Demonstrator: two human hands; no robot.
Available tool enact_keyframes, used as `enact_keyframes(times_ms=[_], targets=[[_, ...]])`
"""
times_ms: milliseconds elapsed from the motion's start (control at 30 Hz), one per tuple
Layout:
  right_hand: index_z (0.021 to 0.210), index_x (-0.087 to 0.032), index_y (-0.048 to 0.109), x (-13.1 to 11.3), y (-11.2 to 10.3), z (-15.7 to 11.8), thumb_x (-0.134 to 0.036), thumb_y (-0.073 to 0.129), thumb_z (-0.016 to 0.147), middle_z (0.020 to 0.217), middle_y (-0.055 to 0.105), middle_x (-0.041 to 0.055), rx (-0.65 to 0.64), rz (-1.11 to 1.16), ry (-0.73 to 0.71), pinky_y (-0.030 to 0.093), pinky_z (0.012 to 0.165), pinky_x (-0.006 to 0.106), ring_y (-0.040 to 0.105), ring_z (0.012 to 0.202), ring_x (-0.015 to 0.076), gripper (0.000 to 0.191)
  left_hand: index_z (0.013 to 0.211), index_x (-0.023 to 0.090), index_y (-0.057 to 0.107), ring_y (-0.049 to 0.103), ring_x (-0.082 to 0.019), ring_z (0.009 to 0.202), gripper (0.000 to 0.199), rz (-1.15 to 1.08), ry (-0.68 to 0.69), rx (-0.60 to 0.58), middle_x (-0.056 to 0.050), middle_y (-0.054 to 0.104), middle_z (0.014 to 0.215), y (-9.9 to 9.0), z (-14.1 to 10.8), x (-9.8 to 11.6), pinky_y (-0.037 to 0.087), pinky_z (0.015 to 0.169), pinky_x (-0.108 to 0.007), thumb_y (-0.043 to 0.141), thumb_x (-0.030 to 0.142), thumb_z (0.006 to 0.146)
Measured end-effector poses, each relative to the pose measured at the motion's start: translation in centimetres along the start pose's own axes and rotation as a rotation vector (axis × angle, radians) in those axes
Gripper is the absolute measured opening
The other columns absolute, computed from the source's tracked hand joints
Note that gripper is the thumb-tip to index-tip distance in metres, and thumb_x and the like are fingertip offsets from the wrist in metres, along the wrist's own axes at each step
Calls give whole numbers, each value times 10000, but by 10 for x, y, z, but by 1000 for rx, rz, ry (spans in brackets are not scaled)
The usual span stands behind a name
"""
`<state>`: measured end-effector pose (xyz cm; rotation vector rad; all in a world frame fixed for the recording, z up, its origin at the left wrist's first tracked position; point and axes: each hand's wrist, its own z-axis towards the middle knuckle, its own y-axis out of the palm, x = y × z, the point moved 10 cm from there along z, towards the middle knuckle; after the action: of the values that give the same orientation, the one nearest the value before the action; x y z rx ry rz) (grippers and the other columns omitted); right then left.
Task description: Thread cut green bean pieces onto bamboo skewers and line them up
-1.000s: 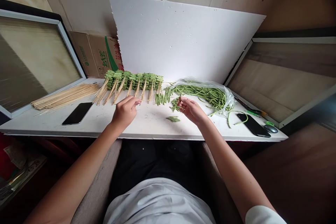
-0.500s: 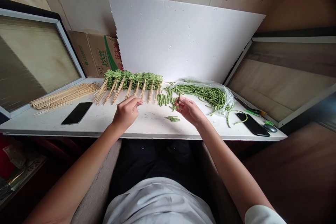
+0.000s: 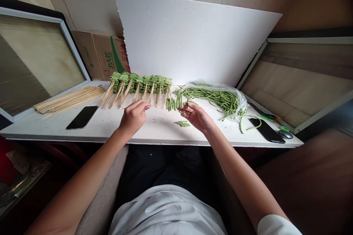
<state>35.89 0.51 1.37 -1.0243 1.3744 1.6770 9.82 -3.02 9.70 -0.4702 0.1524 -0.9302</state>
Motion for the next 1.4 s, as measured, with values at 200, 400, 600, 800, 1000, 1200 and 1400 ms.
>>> enact_keyframes(times_ms=[200, 400, 600, 800, 1000, 1200, 1400], targets=[[980, -231, 741, 1, -6, 2, -435, 856, 831, 1113, 820, 76, 33, -5, -16, 582, 1068, 415, 746, 1202, 277, 277, 938, 147, 723, 752, -168, 811, 435, -17, 38, 25, -53, 756, 866, -2, 0, 5, 606, 732, -250, 411, -115, 786], [947, -219, 775, -1, -9, 3, -429, 883, 809, 1018, 833, 74, 50, -43, -48, 600, 1021, 359, 784, 1073, 237, 274, 923, 155, 732, 751, -172, 810, 447, -10, 37, 14, -50, 755, 856, -3, 2, 5, 610, 728, -255, 408, -114, 776], [904, -203, 788, -8, -8, 2, -474, 930, 746, 926, 832, 80, 66, -96, -72, 619, 944, 359, 796, 984, 238, 344, 909, 171, 740, 735, -187, 820, 444, -9, 14, -2, -45, 750, 844, -3, 2, 1, 609, 744, -289, 419, -102, 771], [871, -202, 802, -16, -5, -2, -477, 952, 740, 887, 824, 70, 47, -172, -106, 634, 872, 345, 784, 903, 218, 340, 908, 170, 742, 721, -199, 826, 471, 41, 41, -19, -53, 750, 852, -3, 1, 0, 604, 747, -311, 394, -105, 750], [815, -196, 794, -23, -6, -4, -458, 939, 766, 892, 808, 76, 49, -214, -153, 635, 826, 320, 776, 941, 223, 303, 908, 172, 745, 716, -205, 831, 474, 61, 58, -21, -57, 750, 851, -3, 1, 3, 598, 737, -317, 387, -97, 754], [861, -206, 815, -21, -2, -4, -477, 929, 776, 890, 812, 73, 38, -247, -152, 636, 838, 345, 775, 935, 231, 306, 920, 176, 744, 711, -215, 838, 473, 61, 73, -14, -56, 747, 856, -6, 2, 5, 592, 766, -336, 402, -103, 751], [891, -209, 828, -26, -3, -6, -483, 914, 800, 908, 821, 86, 56, -331, -207, 630, 840, 362, 773, 916, 239, 301, 902, 176, 738, 697, -216, 811, 473, 76, 90, 0, -53, 735, 834, -4, 0, 6, 574, 747, -335, 398, -110, 740]])
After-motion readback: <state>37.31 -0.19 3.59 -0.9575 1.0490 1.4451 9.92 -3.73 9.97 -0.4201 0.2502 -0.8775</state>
